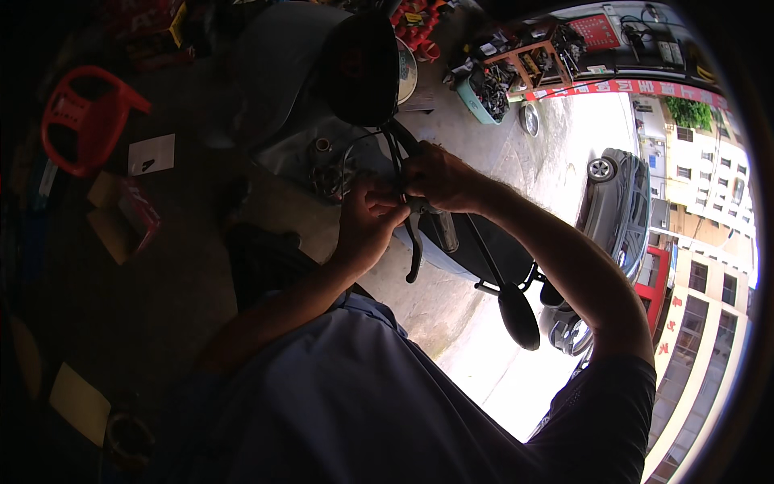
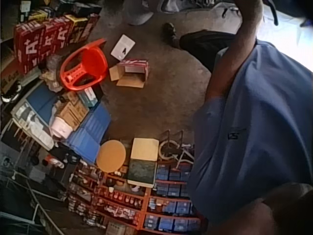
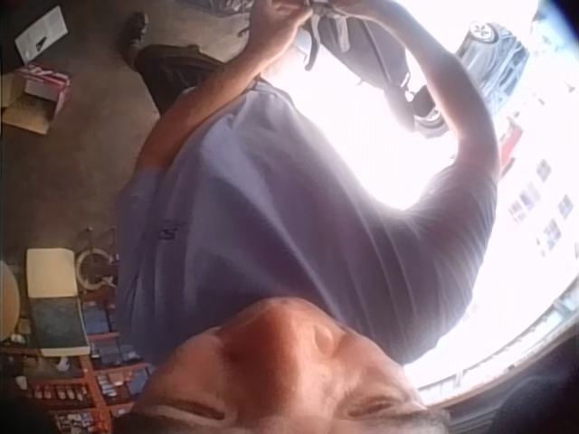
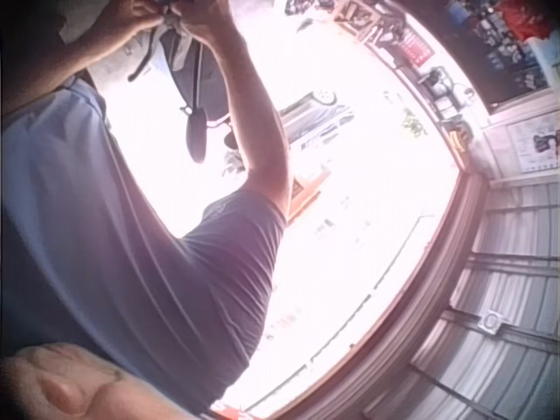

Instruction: Repairing wiring and connections on the handlebar of an electric scooter.

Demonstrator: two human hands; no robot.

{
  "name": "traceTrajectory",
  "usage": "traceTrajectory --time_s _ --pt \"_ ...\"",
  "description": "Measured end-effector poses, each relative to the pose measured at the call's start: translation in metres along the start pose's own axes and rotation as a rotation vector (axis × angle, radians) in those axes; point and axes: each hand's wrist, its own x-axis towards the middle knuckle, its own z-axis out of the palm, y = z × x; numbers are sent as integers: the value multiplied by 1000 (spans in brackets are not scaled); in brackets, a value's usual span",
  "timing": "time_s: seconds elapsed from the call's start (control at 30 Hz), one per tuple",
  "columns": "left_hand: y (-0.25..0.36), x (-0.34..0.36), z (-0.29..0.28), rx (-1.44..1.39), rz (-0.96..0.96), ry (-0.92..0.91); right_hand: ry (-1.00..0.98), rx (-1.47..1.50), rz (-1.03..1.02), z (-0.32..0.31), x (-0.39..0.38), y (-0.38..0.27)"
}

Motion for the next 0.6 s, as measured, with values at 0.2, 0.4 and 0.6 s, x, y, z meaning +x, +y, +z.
traceTrajectory --time_s 0.2,0.4,0.6 --pt "-1 1 -1 1 -12 -3 -28 318 350 -9 2 -1" --pt "0 1 -1 23 3 -15 -57 330 235 -2 -1 7" --pt "-2 0 0 7 -12 -5 112 29 -98 7 -6 9"
